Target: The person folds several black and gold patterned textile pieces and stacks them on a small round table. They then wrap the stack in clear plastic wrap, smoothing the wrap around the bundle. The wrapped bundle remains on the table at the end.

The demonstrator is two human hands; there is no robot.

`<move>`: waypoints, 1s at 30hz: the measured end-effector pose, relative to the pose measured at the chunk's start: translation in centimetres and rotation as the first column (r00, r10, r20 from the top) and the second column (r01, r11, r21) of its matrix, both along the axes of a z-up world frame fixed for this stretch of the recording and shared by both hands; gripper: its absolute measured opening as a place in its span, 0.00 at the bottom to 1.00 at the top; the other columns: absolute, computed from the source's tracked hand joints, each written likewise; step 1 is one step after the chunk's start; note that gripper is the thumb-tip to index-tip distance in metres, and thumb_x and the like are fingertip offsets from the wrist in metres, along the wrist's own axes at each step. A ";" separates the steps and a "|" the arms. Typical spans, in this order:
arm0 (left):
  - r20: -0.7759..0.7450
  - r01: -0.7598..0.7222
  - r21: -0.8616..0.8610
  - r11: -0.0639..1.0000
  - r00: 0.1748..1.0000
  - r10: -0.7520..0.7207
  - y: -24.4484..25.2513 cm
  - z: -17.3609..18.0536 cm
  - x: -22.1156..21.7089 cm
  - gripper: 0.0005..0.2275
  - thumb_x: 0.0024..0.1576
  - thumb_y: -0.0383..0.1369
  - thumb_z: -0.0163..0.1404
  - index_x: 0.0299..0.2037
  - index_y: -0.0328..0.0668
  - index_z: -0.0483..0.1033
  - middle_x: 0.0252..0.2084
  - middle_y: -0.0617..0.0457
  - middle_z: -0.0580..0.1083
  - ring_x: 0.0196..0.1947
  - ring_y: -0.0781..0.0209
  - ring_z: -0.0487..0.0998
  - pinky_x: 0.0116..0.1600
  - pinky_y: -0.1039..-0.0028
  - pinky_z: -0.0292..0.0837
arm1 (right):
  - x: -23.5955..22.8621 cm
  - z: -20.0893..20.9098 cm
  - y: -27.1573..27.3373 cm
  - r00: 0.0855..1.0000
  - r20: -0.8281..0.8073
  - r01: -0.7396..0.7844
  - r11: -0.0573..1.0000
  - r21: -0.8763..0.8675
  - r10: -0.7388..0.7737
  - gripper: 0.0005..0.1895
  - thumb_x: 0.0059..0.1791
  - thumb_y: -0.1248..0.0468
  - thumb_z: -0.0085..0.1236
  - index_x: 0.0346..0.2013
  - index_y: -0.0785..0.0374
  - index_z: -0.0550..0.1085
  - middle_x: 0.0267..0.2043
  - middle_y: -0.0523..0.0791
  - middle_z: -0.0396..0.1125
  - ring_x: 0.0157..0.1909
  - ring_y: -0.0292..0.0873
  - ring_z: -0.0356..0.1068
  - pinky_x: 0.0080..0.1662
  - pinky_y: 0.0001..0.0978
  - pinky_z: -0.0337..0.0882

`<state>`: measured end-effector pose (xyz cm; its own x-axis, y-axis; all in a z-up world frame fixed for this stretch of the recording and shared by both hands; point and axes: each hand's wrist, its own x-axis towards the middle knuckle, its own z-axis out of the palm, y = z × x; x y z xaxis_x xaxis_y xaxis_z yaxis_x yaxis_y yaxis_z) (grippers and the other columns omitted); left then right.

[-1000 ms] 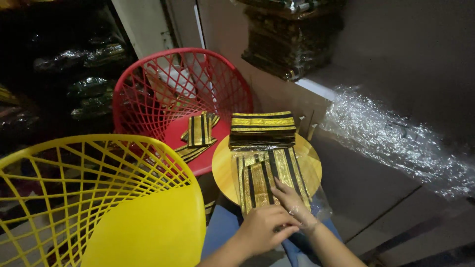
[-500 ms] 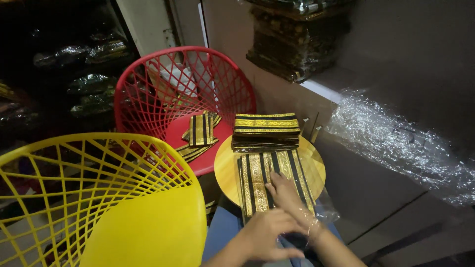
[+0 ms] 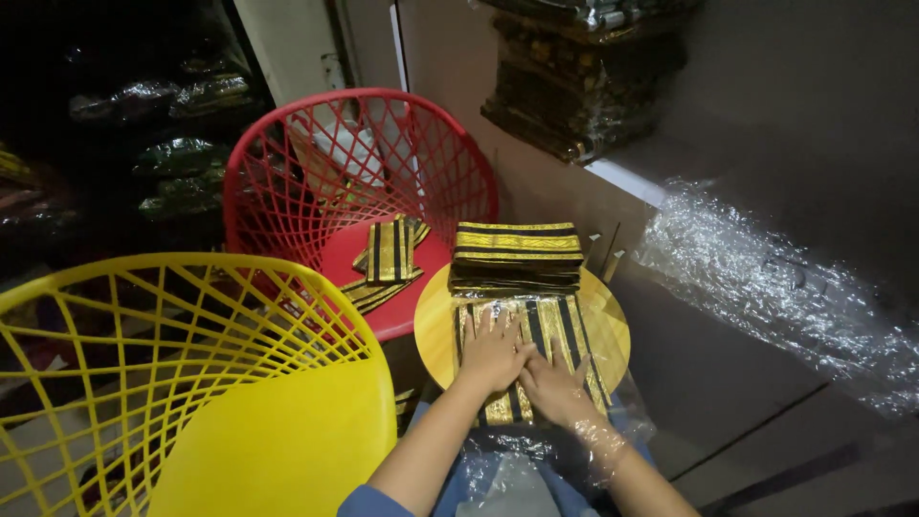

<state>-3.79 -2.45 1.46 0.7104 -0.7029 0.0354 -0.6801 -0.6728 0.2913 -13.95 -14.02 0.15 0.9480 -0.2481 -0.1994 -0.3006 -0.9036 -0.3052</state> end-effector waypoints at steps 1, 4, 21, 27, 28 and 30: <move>0.001 -0.002 0.000 1.000 1.000 0.002 0.0 -0.6 0.1 0.31 0.64 0.55 0.33 0.75 0.50 0.52 0.79 0.47 0.47 0.78 0.40 0.39 0.75 0.42 0.25 | -0.4 -1.8 -0.7 1.000 0.001 -0.002 1.000 0.000 0.002 0.31 0.56 0.42 0.27 0.74 0.42 0.50 0.79 0.38 0.47 0.82 0.53 0.27 0.69 0.80 0.21; 0.010 -0.019 0.052 0.998 1.000 0.018 0.2 -2.2 0.2 0.32 0.64 0.57 0.32 0.76 0.52 0.50 0.79 0.47 0.44 0.78 0.41 0.39 0.75 0.44 0.26 | -2.5 -2.4 -0.9 0.960 0.221 -0.143 0.978 -0.150 0.174 0.33 0.58 0.40 0.28 0.75 0.48 0.48 0.81 0.47 0.40 0.79 0.56 0.29 0.68 0.75 0.32; 0.000 -0.017 0.077 0.997 1.000 0.017 0.0 -1.3 0.4 0.47 0.52 0.70 0.39 0.77 0.52 0.47 0.80 0.46 0.41 0.79 0.40 0.36 0.75 0.40 0.23 | -17.2 13.5 -3.0 0.928 -0.288 -0.308 0.923 -0.233 0.237 0.23 0.55 0.38 0.43 0.59 0.41 0.70 0.39 0.45 0.77 0.43 0.50 0.78 0.49 0.46 0.76; 0.170 -0.051 -0.091 0.995 0.983 0.066 0.2 3.7 2.7 0.37 0.59 0.59 0.44 0.75 0.50 0.51 0.79 0.41 0.42 0.78 0.38 0.38 0.73 0.36 0.30 | -7.7 17.5 -5.9 0.903 0.387 -0.119 0.975 -0.189 0.185 0.29 0.49 0.48 0.54 0.64 0.53 0.67 0.61 0.50 0.66 0.61 0.53 0.68 0.59 0.46 0.69; 0.174 -0.049 -0.090 0.995 0.983 0.064 0.3 4.8 3.4 0.37 0.59 0.59 0.44 0.75 0.50 0.51 0.79 0.41 0.42 0.78 0.38 0.38 0.73 0.36 0.30 | -5.4 17.2 -6.6 0.902 0.391 -0.116 0.975 -0.189 0.183 0.29 0.49 0.48 0.54 0.64 0.53 0.67 0.61 0.50 0.66 0.61 0.53 0.68 0.59 0.46 0.69; 0.177 -0.134 -0.118 0.984 0.972 0.154 0.6 6.7 4.5 0.35 0.60 0.55 0.46 0.75 0.54 0.51 0.79 0.41 0.41 0.78 0.38 0.37 0.73 0.37 0.30 | -0.9 16.6 -8.0 0.843 0.497 -0.095 0.968 -0.233 0.203 0.32 0.49 0.49 0.57 0.66 0.56 0.64 0.72 0.50 0.55 0.70 0.55 0.59 0.65 0.48 0.62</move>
